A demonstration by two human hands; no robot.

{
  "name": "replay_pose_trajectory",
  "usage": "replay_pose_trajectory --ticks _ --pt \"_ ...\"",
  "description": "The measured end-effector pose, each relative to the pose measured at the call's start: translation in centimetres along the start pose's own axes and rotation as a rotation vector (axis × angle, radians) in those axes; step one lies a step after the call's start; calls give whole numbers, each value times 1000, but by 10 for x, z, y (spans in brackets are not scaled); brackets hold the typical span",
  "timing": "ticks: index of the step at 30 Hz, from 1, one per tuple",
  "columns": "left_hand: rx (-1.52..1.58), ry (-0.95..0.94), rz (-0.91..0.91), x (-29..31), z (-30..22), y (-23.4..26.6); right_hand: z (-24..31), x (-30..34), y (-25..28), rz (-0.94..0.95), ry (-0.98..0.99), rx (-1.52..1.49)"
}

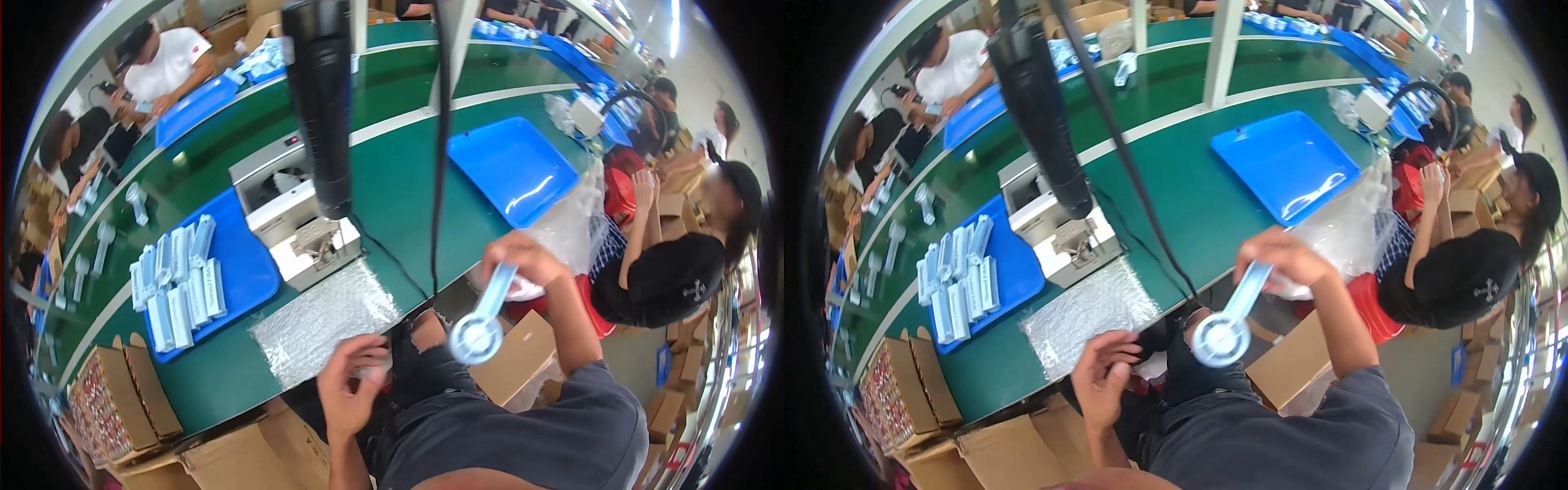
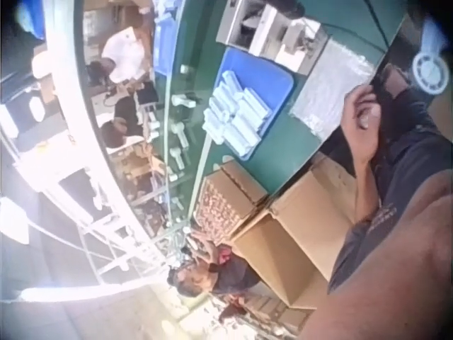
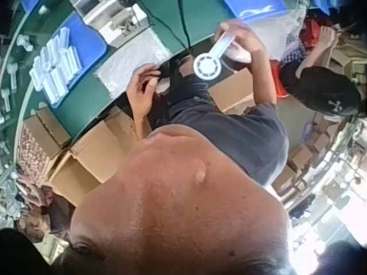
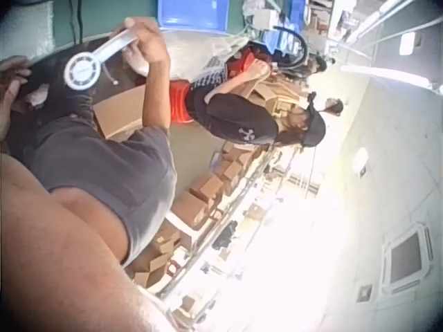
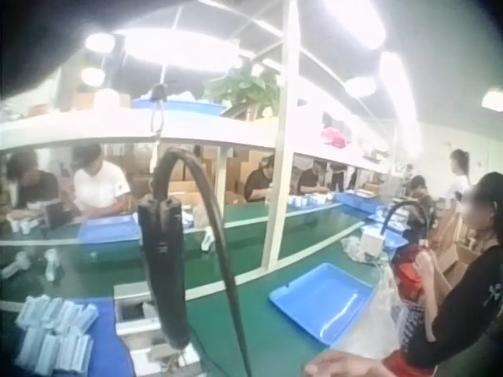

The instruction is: The person assembles portable fans by connecting the fan heads and handles by hand, fastens them using an electric screwdriver, and packs the assembled fans into a cardboard box.

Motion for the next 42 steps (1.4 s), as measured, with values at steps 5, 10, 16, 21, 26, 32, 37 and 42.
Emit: replay_pose_trajectory --ticks 5,10,16,21,26,32,37,42 --pt "-607 -200 -598 15 -16 76 23 -40 109 -336 -4 3" --pt "-847 -127 -787 23 -1 95 41 -134 132 -326 143 -257" --pt "-1014 -38 -893 18 2 110 43 -312 179 -344 178 -501" --pt "-1156 66 -898 25 8 118 51 -439 225 -679 353 -358" --pt "-1105 321 -691 30 14 117 68 -477 310 -830 480 -431" --pt "-1453 -89 -479 20 -11 109 69 -506 350 -917 537 -416" --pt "-1274 -50 -325 -6 -29 119 66 -501 397 -970 590 -405" --pt "-1285 -119 -449 -18 -33 119 58 -513 400 -1008 576 -467"
Point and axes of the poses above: each hand's wrist, its own x-axis away from the middle knuckle, its own y-axis out of the back of the hand, z = x × y, the point moved 7 cm from there along -x, towards the middle knuckle, and after that the axes turned 6 degrees about -x, right-handed, at the moved point
